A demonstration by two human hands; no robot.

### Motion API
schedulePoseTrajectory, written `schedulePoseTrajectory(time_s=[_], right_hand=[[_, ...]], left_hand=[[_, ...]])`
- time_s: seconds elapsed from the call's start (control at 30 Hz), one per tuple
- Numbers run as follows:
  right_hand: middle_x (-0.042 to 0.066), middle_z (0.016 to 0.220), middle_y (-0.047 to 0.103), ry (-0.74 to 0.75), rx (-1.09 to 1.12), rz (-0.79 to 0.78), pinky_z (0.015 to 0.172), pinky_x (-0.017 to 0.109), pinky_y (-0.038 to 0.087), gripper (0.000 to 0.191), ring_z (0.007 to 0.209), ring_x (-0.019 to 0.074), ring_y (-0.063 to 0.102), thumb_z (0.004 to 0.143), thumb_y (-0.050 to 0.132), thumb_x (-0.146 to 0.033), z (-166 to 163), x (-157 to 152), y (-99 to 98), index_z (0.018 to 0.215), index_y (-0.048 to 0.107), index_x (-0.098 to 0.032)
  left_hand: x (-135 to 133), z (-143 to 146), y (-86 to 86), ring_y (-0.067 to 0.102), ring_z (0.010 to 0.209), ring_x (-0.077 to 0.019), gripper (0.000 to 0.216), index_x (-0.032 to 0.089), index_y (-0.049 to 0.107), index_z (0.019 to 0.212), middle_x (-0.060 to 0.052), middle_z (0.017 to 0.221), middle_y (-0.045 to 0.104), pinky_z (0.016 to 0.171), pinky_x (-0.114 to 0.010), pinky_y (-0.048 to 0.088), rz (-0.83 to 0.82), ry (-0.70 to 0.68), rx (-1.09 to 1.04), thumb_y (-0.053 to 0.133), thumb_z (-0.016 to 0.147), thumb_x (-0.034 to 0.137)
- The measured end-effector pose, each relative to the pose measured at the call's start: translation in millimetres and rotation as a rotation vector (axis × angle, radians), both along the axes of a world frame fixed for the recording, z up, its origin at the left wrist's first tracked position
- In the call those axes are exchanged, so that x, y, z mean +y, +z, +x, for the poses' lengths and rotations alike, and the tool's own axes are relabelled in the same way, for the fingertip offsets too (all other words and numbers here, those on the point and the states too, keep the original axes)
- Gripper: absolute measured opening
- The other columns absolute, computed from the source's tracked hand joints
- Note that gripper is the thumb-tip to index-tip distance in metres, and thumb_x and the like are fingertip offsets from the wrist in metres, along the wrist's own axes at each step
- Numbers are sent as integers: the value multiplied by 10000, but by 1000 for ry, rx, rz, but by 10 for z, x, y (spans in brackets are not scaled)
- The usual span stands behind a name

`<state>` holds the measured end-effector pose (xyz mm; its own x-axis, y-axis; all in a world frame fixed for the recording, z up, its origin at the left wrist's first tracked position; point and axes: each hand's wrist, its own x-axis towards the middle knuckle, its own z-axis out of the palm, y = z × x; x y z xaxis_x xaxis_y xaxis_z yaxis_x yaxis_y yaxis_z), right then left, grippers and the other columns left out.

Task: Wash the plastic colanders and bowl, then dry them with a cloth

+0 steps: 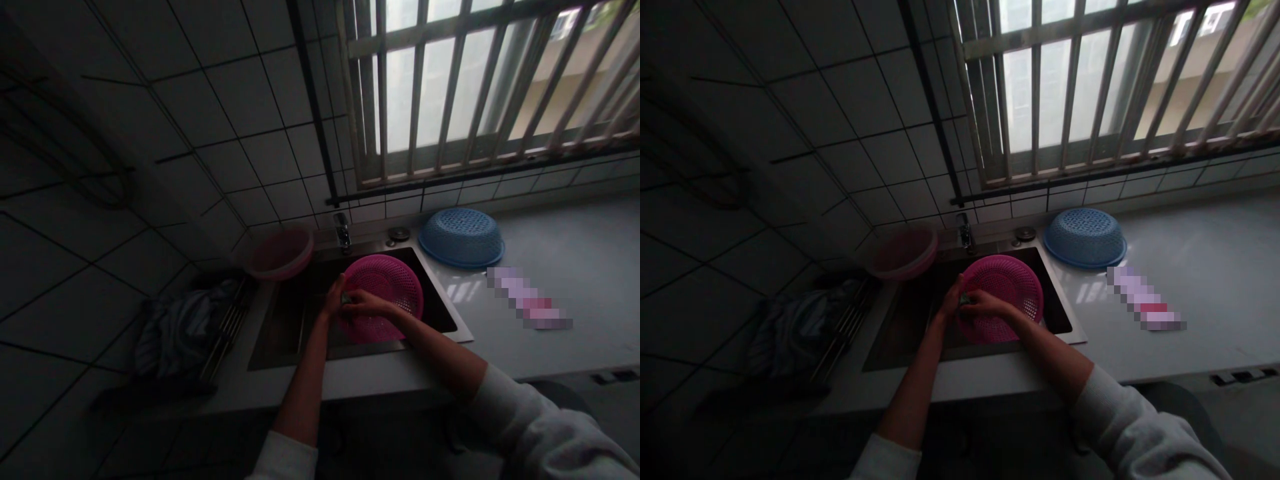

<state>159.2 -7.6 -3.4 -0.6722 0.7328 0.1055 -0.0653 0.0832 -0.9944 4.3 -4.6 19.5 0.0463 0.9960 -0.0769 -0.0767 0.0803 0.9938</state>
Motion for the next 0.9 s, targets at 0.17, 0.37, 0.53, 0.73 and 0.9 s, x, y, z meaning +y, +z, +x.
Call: schedulePoseTrajectory(time_s=[0.17,0.37,0.53,0.73,0.9], right_hand=[[31,828,685,-472,185,-30,669,266,479,368,713,157,589,771,750,-512,149,137,115,868,679,-164],[8,813,658,-690,262,-75,660,256,468,369,708,144,559,776,740,-524,287,223,195,880,648,-182],[21,785,670,-188,85,-104,627,260,481,394,682,147,583,787,774,-519,5,0,42,891,688,-148],[43,891,687,-503,128,-50,691,283,511,356,776,177,606,775,729,-491,104,135,-1,925,651,-177],[62,979,679,-865,126,25,755,313,538,306,850,206,621,837,636,-470,306,309,3,986,614,-203]], left_hand=[[27,27,-44,626,1292,-340,710,178,802,1120,-106,1223,781,1164,-461,420,33,-101,-51,715,778,794],[31,75,-86,600,1354,-350,722,187,756,1252,-129,1380,722,1192,-488,403,59,-144,-58,674,841,774],[14,-10,-51,539,1433,-338,633,186,787,1132,-120,1259,771,1237,-477,351,10,-7,-2,708,830,736],[0,23,-27,566,1398,-344,599,181,793,1096,-119,1280,763,1221,-479,372,20,-41,-75,780,783,692],[2,108,-30,633,1290,-340,643,161,777,1150,-120,1249,768,1168,-485,429,34,-93,-118,753,809,706]])
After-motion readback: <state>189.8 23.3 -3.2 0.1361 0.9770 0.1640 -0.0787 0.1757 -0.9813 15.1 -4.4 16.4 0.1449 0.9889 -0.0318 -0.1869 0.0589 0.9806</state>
